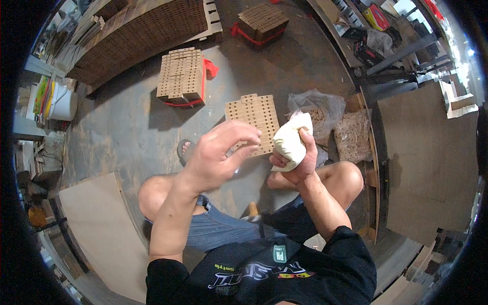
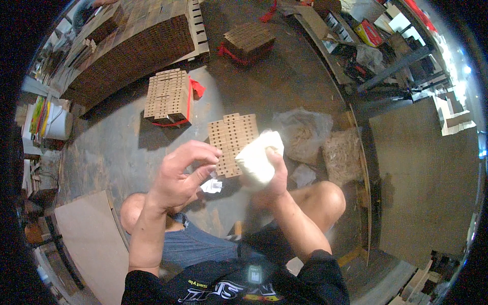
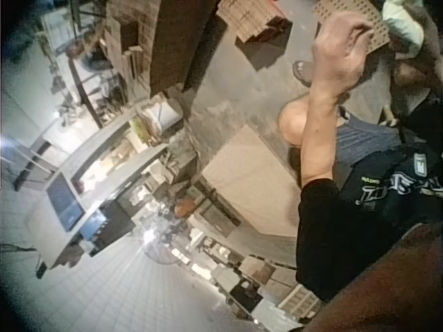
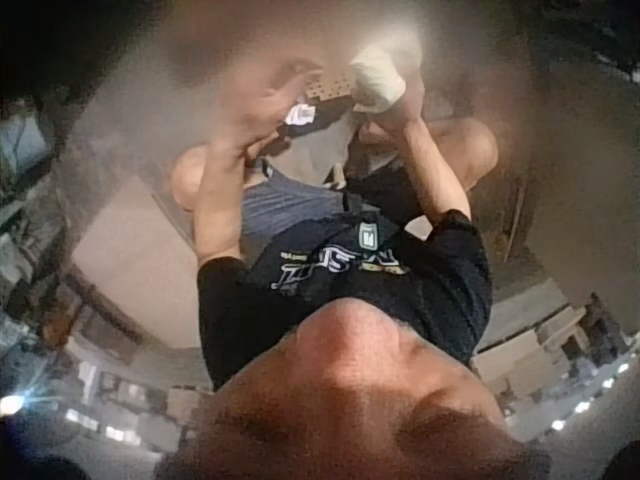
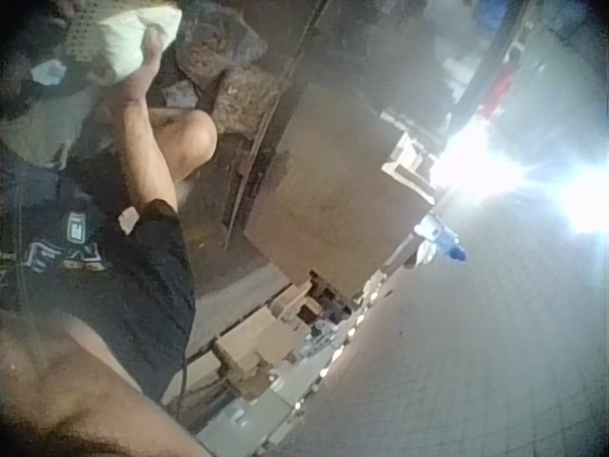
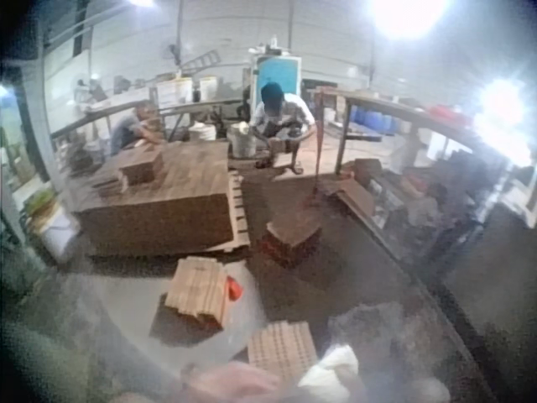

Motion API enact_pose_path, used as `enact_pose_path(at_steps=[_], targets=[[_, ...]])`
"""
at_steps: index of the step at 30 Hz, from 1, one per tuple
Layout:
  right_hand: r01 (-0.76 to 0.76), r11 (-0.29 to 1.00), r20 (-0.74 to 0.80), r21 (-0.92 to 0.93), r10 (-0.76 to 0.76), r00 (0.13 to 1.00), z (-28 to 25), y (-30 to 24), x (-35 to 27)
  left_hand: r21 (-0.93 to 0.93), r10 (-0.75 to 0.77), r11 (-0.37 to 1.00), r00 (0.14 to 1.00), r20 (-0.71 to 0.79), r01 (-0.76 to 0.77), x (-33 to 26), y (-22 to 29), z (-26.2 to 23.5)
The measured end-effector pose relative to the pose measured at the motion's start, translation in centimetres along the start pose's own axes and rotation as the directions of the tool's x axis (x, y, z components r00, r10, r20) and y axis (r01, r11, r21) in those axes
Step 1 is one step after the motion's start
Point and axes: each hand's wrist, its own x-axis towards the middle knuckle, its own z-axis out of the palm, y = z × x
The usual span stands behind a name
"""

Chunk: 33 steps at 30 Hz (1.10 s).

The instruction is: The person takes wooden pegs from a plastic bag and then applies a substance from a cloth bag onto a wooden board with holes.

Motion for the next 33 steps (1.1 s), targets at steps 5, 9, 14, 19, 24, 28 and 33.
enact_pose_path(at_steps=[5,9,14,19,24,28,33], targets=[[-0.181,0.947,0.336,0.266,0.085,0.938,-1.7,-1.1,0.7,0.193,0.151,0.967,0.984,0.090,-0.166,-0.1,0.8,0.2],[-0.118,0.962,0.303,0.248,0.039,0.952,-0.8,-1.9,0.7,0.170,0.157,0.967,0.972,0.175,-0.187,-2.0,2.7,0.5],[0.216,0.974,0.098,0.071,-0.222,0.970,-2.9,-1.8,2.9,-0.089,-0.078,0.993,0.996,0.050,0.082,-5.7,1.8,1.7],[0.328,0.895,-0.033,-0.302,-0.354,0.935,-4.4,1.0,9.6,-0.462,-0.196,0.871,0.981,-0.014,0.168,-4.9,1.7,2.5],[0.302,0.671,-0.141,-0.677,-0.522,0.841,-8.2,3.4,17.6,-0.863,-0.228,0.469,0.970,0.089,0.189,-5.1,0.0,2.9],[0.315,0.445,-0.045,-0.839,-0.633,0.773,-9.9,3.8,22.0,-0.965,-0.262,0.107,0.943,0.206,0.241,-4.9,-2.8,2.5],[0.260,0.387,-0.034,-0.885,-0.610,0.792,-9.3,6.3,25.8,-0.262,-0.686,0.727,0.651,-0.325,0.635,-9.6,-20.6,3.1]])
